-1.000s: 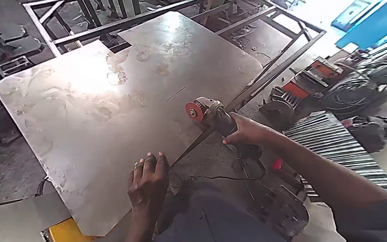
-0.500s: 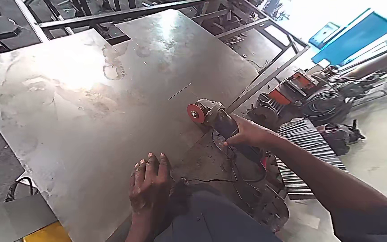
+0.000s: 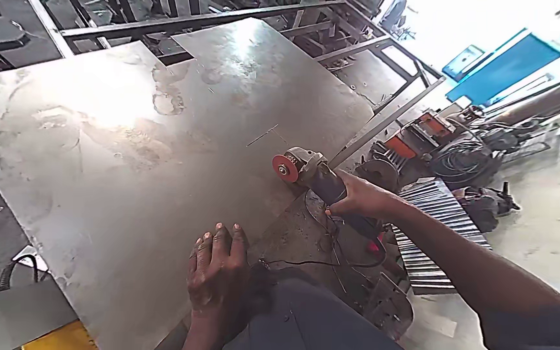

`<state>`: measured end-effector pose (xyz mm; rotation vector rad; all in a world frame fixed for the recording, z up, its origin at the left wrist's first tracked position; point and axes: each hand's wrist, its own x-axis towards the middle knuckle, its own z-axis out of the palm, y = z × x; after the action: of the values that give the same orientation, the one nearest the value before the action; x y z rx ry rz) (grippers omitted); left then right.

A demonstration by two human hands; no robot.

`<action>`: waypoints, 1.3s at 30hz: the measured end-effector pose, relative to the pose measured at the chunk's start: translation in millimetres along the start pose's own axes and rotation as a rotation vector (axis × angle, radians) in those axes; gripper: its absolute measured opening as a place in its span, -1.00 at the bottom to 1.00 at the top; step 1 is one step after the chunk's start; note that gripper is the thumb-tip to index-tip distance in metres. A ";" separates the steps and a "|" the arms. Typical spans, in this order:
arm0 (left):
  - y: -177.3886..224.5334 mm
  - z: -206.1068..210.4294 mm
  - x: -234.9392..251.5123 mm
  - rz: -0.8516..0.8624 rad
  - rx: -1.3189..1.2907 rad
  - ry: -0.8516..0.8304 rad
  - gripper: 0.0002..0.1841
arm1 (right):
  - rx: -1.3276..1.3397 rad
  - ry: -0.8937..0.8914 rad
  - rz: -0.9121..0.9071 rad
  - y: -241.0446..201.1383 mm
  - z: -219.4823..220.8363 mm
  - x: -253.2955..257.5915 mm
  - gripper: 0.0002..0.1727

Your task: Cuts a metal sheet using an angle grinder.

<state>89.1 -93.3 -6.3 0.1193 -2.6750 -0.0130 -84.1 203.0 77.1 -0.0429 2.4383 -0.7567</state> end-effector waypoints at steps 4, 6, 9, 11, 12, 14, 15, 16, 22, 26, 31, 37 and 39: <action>-0.3 -0.7 -0.3 0.001 0.000 -0.012 -0.69 | 0.002 0.003 0.016 -1.9 0.4 -1.6 -0.06; 0.0 -0.6 -0.3 0.003 0.004 -0.001 -0.70 | -0.020 0.006 0.022 -4.6 0.0 -3.1 -0.07; 0.0 -0.7 -0.4 0.003 -0.001 -0.002 -0.69 | -0.001 -0.004 0.019 -5.5 0.4 -2.9 -0.06; 0.0 -0.9 -0.5 0.001 -0.001 -0.006 -0.69 | -0.017 -0.005 0.027 -6.8 0.4 -2.9 -0.06; 0.0 -1.1 -0.5 -0.001 -0.001 -0.008 -0.69 | -0.026 -0.005 0.027 -7.1 0.4 -2.7 -0.05; -0.1 -1.0 -0.4 -0.004 -0.001 -0.008 -0.69 | -0.032 -0.005 0.033 -8.3 0.5 -3.1 -0.04; -0.1 -0.8 -0.4 -0.005 0.001 -0.005 -0.69 | -0.021 -0.009 0.032 -8.1 0.4 -3.0 -0.05; 0.0 -0.8 -0.5 -0.005 0.001 -0.005 -0.69 | -0.010 -0.010 0.025 -7.2 0.7 -2.9 -0.04; -0.1 -1.7 -0.3 0.001 -0.006 -0.009 -0.69 | -0.035 -0.003 0.024 -12.5 0.7 -3.4 -0.07; 0.0 -1.5 -0.4 -0.008 -0.004 0.002 -0.68 | -0.057 -0.005 0.017 -15.2 0.3 -4.0 -0.06; 1.0 -1.4 -0.2 -0.024 -0.020 0.016 -0.67 | -0.077 0.019 0.006 -18.8 2.1 -5.8 -0.02; 2.2 -0.9 -0.9 -0.049 -0.034 -0.001 -0.69 | -0.102 0.024 -0.030 -14.0 1.1 0.3 0.02; 3.0 -0.5 -0.9 -0.060 -0.033 0.002 -0.69 | -0.084 0.011 -0.098 -10.8 -0.2 -0.4 0.07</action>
<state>89.8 -90.3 -6.2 0.1887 -2.6672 -0.0765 -85.3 194.0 83.2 -0.1928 2.4928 -0.6979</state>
